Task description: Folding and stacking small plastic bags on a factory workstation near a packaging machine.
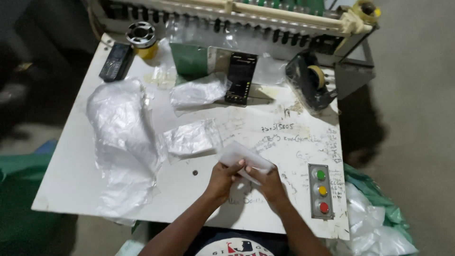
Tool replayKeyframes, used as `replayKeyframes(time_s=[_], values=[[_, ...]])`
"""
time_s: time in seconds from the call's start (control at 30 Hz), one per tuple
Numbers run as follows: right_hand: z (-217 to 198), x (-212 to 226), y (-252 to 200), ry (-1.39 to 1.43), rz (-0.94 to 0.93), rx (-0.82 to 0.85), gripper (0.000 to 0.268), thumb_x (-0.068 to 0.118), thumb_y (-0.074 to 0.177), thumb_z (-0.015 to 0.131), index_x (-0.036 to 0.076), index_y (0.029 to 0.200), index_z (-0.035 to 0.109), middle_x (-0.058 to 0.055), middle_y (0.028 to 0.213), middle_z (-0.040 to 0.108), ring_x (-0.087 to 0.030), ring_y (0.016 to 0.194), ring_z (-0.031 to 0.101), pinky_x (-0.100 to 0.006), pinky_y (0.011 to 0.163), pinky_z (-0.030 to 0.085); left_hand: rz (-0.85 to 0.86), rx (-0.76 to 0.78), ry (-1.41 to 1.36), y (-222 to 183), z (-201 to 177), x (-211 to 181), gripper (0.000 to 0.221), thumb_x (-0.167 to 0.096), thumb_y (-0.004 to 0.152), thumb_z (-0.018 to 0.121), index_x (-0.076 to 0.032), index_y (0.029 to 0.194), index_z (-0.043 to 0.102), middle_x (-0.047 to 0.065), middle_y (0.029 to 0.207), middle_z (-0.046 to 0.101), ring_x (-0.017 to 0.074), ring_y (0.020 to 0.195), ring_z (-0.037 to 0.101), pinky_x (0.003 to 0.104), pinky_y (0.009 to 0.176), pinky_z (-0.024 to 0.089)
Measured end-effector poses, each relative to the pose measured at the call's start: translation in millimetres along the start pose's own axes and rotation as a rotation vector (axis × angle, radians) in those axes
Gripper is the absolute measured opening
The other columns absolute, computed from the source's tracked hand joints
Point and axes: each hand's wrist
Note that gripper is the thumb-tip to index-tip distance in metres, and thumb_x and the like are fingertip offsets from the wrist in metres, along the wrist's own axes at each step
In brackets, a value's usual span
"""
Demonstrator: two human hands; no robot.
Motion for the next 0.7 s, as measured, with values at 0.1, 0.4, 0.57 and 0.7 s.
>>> replayKeyframes(time_s=[0.1,0.4,0.57,0.7], values=[[-2,-13,-3,-0.270,-0.350,-0.136,0.071,0.024,0.065,0.098,0.011,0.128,0.067,-0.012,0.109,0.072,-0.022,0.104,0.064,-0.042,0.094,0.049,0.160,-0.056,-0.074,1,3,-2,0.036,-0.011,0.087,0.083,0.004,0.114,0.066,0.010,0.097,0.070,0.0208,0.088,0.066,0.038,0.085,0.058],[3,-26,-23,0.180,-0.006,-0.276,0.035,0.002,0.087,0.071,-0.001,0.121,0.071,-0.019,0.101,0.073,-0.045,0.080,0.075,-0.044,0.059,0.063,0.483,-0.050,0.441,-10,-125,-16,0.044,-0.015,0.083,0.079,-0.005,0.125,0.069,0.011,0.121,0.075,0.0189,0.085,0.078,0.030,0.080,0.062],[6,29,-49,-0.128,-0.120,-0.320,0.060,0.013,0.086,0.069,0.013,0.143,0.051,-0.018,0.139,0.055,-0.043,0.118,0.063,-0.047,0.063,0.065,0.947,-0.841,0.766,-69,-216,-71,0.023,-0.013,0.083,0.089,-0.011,0.082,0.066,0.000,0.079,0.065,0.0103,0.071,0.060,0.025,0.069,0.051],[-4,9,-37,-0.074,-0.272,-0.249,0.049,0.011,0.082,0.071,0.008,0.131,0.063,-0.016,0.129,0.062,-0.039,0.114,0.063,-0.044,0.055,0.065,0.562,-0.872,1.145,-66,-264,-70,0.028,-0.036,0.077,0.088,-0.015,0.092,0.077,0.001,0.094,0.071,0.0187,0.086,0.069,0.035,0.075,0.051]])
Point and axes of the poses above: each hand's wrist, its own y-axis towards the middle knuckle, its own z-axis out of the palm, x = y × z
